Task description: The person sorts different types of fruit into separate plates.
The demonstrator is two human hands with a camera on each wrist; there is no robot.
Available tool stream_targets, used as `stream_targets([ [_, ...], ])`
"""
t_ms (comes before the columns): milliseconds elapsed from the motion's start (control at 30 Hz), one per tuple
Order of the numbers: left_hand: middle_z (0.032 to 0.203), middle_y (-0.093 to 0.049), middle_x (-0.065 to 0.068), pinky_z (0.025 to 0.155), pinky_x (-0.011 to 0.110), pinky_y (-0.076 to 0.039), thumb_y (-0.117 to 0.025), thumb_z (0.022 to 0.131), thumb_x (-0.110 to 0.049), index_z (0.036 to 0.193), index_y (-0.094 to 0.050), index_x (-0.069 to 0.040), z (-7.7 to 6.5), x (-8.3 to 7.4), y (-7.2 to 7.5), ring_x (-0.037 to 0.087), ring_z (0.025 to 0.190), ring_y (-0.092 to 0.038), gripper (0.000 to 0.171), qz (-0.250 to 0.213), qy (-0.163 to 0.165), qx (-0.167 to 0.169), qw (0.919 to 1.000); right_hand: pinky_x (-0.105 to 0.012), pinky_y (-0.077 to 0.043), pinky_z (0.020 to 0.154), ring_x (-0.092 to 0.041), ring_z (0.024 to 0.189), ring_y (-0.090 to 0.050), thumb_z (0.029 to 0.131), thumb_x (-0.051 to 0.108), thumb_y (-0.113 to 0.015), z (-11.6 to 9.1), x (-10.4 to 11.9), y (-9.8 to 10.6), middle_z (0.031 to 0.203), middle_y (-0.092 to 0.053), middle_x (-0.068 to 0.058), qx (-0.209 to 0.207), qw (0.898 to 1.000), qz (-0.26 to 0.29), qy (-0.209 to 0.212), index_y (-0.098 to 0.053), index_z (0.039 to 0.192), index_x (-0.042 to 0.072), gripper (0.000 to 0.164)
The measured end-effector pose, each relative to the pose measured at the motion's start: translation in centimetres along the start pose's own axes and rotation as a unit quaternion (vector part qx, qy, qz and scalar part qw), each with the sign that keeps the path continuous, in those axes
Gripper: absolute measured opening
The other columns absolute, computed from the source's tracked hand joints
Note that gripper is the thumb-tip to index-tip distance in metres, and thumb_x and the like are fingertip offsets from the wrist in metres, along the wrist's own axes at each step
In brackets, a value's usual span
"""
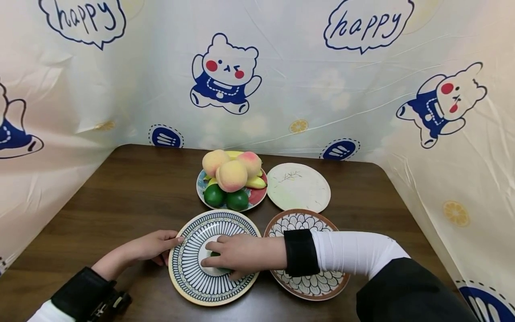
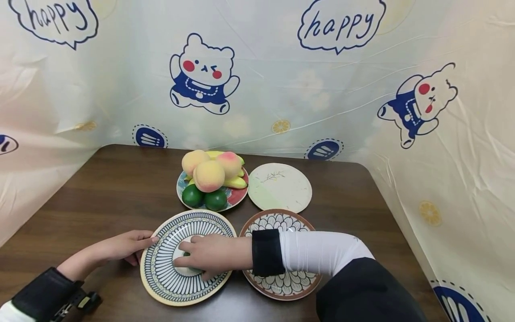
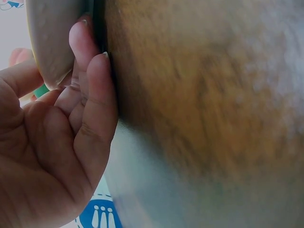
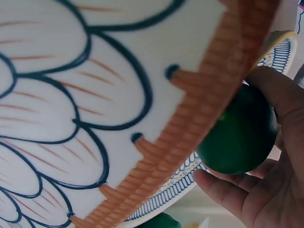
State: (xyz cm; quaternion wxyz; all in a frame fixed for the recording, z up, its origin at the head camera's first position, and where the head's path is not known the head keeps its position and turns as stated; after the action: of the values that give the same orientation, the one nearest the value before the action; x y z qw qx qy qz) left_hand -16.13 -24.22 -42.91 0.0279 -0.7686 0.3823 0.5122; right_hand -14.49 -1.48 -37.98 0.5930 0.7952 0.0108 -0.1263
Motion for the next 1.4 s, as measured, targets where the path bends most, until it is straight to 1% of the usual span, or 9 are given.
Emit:
stream_targets([
  [233,0.068,-0.060,-0.003,0.057,0.026,-0.049,-0.041,0.112,-0.025,0.114,-0.059,0.003,0.1,0.2,0.1,0.011,0.062,-0.056,0.034,-0.003,-0.007,0.002,1.0000,-0.022,-0.051,0.098,-0.013,0.124,-0.056,0.089,0.043,-0.075,-0.2,0.2,0.1,0.149,-0.050,-0.001,0.002,1.000,0.007,0.015,-0.047,0.151,0.031,0.069],
  [467,0.068,-0.060,-0.003,0.057,0.025,-0.049,-0.040,0.112,-0.025,0.116,-0.059,0.003,0.1,0.2,0.2,0.011,0.062,-0.056,0.035,-0.006,-0.003,0.007,1.0000,-0.023,-0.049,0.104,-0.014,0.130,-0.053,0.090,0.051,-0.072,-0.4,0.4,0.5,0.149,-0.049,0.000,-0.015,1.000,-0.016,0.014,-0.046,0.151,0.031,0.069],
  [733,0.070,-0.059,-0.004,0.059,0.026,-0.050,-0.041,0.112,-0.026,0.112,-0.060,0.002,0.1,0.2,0.2,0.012,0.066,-0.057,0.034,-0.001,0.005,-0.003,1.0000,-0.024,-0.051,0.102,-0.014,0.127,-0.056,0.093,0.032,-0.068,-0.8,0.1,1.5,0.146,-0.053,0.000,-0.041,0.999,-0.009,0.012,-0.052,0.147,0.029,0.056],
  [800,0.070,-0.059,-0.004,0.059,0.026,-0.050,-0.041,0.112,-0.026,0.113,-0.059,0.002,0.1,0.2,0.2,0.012,0.066,-0.057,0.034,-0.001,0.007,-0.003,1.0000,-0.024,-0.051,0.101,-0.014,0.127,-0.056,0.093,0.031,-0.068,-0.9,-0.1,1.8,0.146,-0.053,0.000,-0.047,0.999,-0.010,0.007,-0.053,0.146,0.029,0.055],
  [1000,0.071,-0.060,-0.004,0.059,0.026,-0.050,-0.041,0.112,-0.026,0.115,-0.059,0.003,0.0,0.1,0.2,0.012,0.066,-0.057,0.034,-0.003,0.008,0.000,1.0000,-0.025,-0.050,0.105,-0.015,0.132,-0.054,0.093,0.035,-0.070,-1.1,-0.6,2.2,0.150,-0.051,-0.001,-0.037,0.999,0.009,-0.008,-0.052,0.147,0.028,0.057],
  [1100,0.072,-0.061,-0.004,0.060,0.026,-0.050,-0.041,0.111,-0.026,0.115,-0.059,0.003,0.0,0.1,0.2,0.012,0.067,-0.058,0.035,-0.001,0.006,0.001,1.0000,-0.026,-0.048,0.108,-0.016,0.133,-0.054,0.094,0.035,-0.070,-1.1,-0.7,2.3,0.151,-0.050,-0.001,-0.034,0.999,0.014,-0.007,-0.052,0.147,0.028,0.056],
  [1200,0.072,-0.061,-0.004,0.060,0.026,-0.050,-0.042,0.111,-0.027,0.115,-0.059,0.003,0.0,0.1,0.1,0.012,0.067,-0.058,0.035,-0.001,0.006,0.000,1.0000,-0.025,-0.049,0.106,-0.015,0.132,-0.054,0.094,0.037,-0.070,-1.2,-0.6,2.3,0.150,-0.051,-0.001,-0.035,0.999,0.008,-0.003,-0.052,0.146,0.028,0.056],
  [1300,0.072,-0.060,-0.004,0.060,0.027,-0.050,-0.042,0.111,-0.027,0.114,-0.060,0.002,0.0,0.0,0.1,0.012,0.068,-0.058,0.034,0.002,0.008,-0.003,1.0000,-0.025,-0.050,0.105,-0.014,0.133,-0.054,0.095,0.045,-0.068,-1.2,-0.3,2.3,0.149,-0.051,0.000,-0.033,0.999,0.005,0.002,-0.053,0.145,0.028,0.055],
  [1400,0.071,-0.060,-0.004,0.060,0.027,-0.050,-0.043,0.111,-0.026,0.113,-0.060,0.002,0.1,-0.1,0.0,0.012,0.068,-0.058,0.033,0.004,0.008,-0.004,0.9999,-0.026,-0.050,0.106,-0.015,0.134,-0.054,0.096,0.055,-0.064,-1.4,-0.4,2.7,0.150,-0.052,-0.001,-0.035,0.999,0.009,0.002,-0.053,0.146,0.028,0.057],
])
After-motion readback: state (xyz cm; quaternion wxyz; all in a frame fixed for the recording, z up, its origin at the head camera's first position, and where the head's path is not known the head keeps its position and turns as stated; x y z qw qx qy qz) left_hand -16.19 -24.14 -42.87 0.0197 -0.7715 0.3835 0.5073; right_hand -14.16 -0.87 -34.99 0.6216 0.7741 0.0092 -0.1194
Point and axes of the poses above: each hand's wrist, its own z-axis towards the middle knuckle, its own y-axis out of the back of the hand, x = y × z, the point moved 4 cm from there along z, towards the middle knuckle
